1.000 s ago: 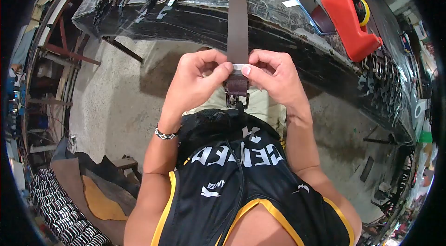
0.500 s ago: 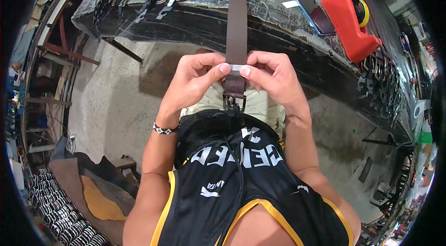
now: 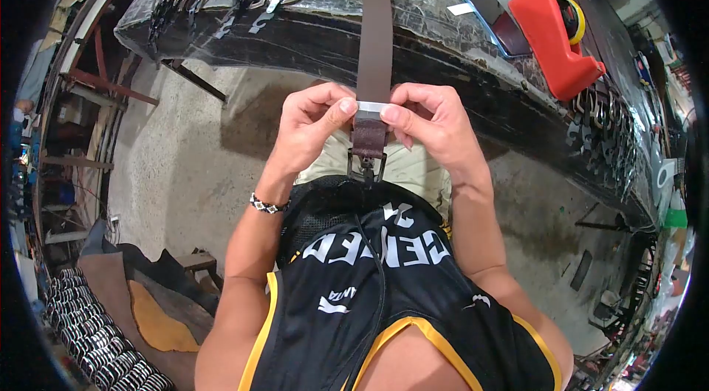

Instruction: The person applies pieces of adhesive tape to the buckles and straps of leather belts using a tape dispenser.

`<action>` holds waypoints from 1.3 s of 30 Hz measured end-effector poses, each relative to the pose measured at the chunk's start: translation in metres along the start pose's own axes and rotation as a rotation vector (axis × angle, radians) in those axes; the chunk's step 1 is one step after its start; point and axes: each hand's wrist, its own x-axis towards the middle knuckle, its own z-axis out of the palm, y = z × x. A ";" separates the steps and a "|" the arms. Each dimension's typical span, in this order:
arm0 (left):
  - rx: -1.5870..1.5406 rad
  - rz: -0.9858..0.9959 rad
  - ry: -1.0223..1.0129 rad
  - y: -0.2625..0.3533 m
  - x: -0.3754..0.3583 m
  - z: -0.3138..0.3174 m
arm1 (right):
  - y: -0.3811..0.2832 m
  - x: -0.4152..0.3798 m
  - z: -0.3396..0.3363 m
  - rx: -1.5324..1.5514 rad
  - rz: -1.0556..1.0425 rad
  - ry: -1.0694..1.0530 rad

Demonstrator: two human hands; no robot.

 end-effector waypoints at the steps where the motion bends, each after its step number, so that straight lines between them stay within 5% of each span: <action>1: -0.030 -0.005 0.021 -0.001 -0.001 0.001 | 0.000 0.000 0.000 0.018 -0.008 -0.003; 7: -0.457 -0.080 0.225 -0.015 -0.001 0.017 | 0.000 -0.001 0.006 0.128 -0.011 0.043; 14: -0.521 -0.379 -0.255 0.005 -0.004 0.020 | -0.005 -0.003 0.012 0.175 0.041 0.007; 18: -0.639 -0.337 -0.442 -0.002 -0.004 0.015 | -0.006 -0.003 0.008 0.183 0.040 -0.004; 24: -0.757 -0.337 -0.416 -0.009 -0.009 0.015 | 0.000 -0.001 0.004 0.115 -0.042 -0.059; 28: -0.631 -0.386 -0.353 0.002 -0.009 0.011 | 0.006 0.000 -0.001 0.127 -0.040 -0.103; 31: -0.604 -0.421 -0.086 0.026 -0.012 0.028 | -0.002 0.000 0.002 0.087 0.034 0.033; 35: -0.033 -0.254 0.357 0.049 -0.012 0.049 | -0.012 -0.001 0.002 0.086 0.014 0.134; 39: 0.180 -0.002 0.371 0.062 -0.020 0.061 | -0.023 -0.004 0.005 0.168 -0.008 0.148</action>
